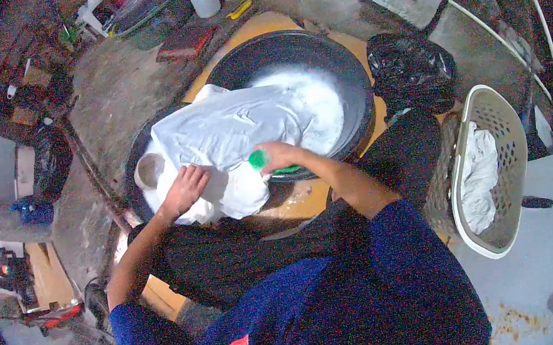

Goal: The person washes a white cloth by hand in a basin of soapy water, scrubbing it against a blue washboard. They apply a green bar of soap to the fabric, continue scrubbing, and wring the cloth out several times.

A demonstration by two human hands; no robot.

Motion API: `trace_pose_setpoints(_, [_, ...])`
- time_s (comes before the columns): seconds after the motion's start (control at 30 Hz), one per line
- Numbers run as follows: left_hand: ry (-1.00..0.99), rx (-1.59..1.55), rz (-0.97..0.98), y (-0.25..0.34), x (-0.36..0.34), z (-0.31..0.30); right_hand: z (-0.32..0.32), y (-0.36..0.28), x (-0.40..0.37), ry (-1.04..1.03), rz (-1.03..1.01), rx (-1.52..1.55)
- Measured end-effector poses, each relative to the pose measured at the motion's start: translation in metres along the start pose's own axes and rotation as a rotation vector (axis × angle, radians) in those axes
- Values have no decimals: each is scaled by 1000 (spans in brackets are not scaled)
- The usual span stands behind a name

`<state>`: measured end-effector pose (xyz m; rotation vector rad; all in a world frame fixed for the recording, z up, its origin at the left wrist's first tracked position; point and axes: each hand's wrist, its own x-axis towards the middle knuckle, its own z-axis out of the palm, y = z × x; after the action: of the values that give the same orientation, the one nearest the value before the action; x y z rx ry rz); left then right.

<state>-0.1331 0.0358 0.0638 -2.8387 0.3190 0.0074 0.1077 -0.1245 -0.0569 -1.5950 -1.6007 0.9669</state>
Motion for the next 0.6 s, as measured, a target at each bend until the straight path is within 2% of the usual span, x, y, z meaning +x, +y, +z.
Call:
trace_pose_setpoints(0.1, [68,-38,32,-4,-1,10,-10,-9,-3,-7,62,-74])
trace_pose_setpoints(0.2, [82,-92,86,-7,-3,5,-12,11,1,-137,94,-155])
trace_pose_setpoints(0.3, [137,-116,123,-7,-5,4,-25,-3,3,-359,121,-110])
trace_pose_setpoints(0.4, [173,-94,102,-8,-9,8,-8,12,-5,-103,-17,-165])
trace_pose_setpoints(0.5, [174,4,122,-6,-12,5,-10,3,-6,-132,-49,-137])
trace_pose_setpoints(0.6, [110,65,154,-3,-18,2,-16,-9,-8,-204,36,-121])
